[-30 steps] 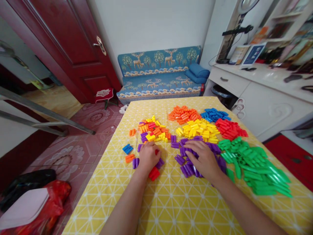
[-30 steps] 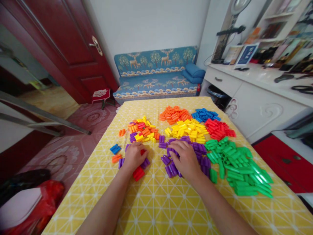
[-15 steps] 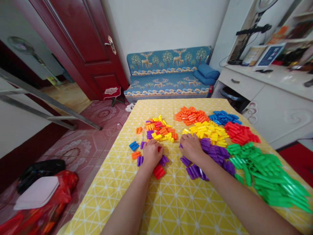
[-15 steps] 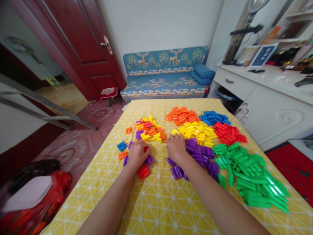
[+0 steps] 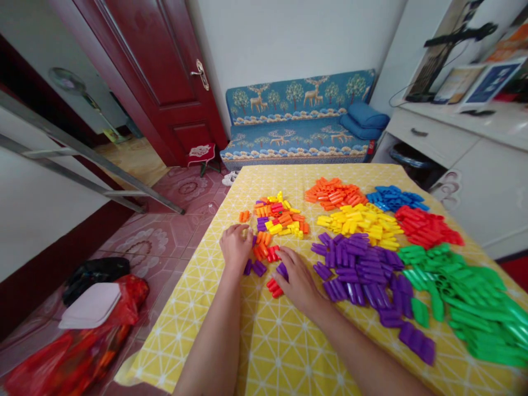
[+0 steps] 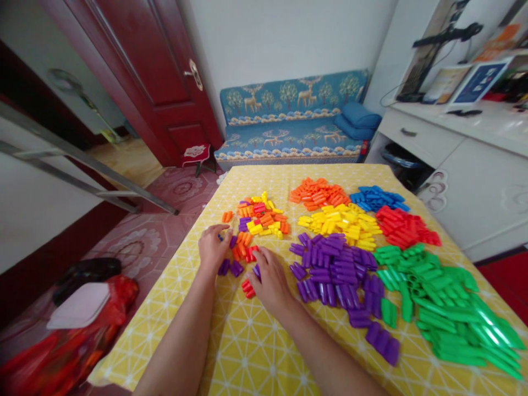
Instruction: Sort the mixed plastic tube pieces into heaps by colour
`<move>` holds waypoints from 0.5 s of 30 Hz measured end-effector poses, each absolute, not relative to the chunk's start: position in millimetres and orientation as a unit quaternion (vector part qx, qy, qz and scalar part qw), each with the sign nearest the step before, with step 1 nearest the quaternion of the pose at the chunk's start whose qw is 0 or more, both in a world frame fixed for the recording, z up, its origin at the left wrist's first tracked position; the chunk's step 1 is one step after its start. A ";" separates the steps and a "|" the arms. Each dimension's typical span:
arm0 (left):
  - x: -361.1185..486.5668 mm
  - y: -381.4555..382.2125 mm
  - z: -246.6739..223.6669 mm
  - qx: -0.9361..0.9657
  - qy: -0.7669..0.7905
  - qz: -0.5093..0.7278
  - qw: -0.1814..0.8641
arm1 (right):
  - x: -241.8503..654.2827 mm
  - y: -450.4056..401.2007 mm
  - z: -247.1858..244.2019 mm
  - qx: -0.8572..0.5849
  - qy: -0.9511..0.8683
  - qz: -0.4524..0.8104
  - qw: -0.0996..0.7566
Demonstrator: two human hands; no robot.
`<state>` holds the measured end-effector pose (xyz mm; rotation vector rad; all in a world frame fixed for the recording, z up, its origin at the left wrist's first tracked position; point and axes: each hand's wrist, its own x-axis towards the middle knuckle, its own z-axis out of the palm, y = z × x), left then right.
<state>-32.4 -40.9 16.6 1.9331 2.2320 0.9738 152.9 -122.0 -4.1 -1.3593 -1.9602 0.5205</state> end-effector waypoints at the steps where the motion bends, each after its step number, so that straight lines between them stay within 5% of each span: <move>1: -35.0 -40.0 14.3 0.620 0.728 0.291 0.027 | 150.9 -122.4 -9.1 -0.525 -0.747 0.196 0.357; 7: -33.4 -37.3 8.8 0.634 0.716 0.265 0.124 | 153.9 -113.5 -24.0 -0.535 -0.718 0.174 0.409; 15: -29.2 -43.6 19.9 0.683 0.613 0.229 0.324 | 153.4 -111.8 -5.5 -0.538 -0.756 0.173 0.330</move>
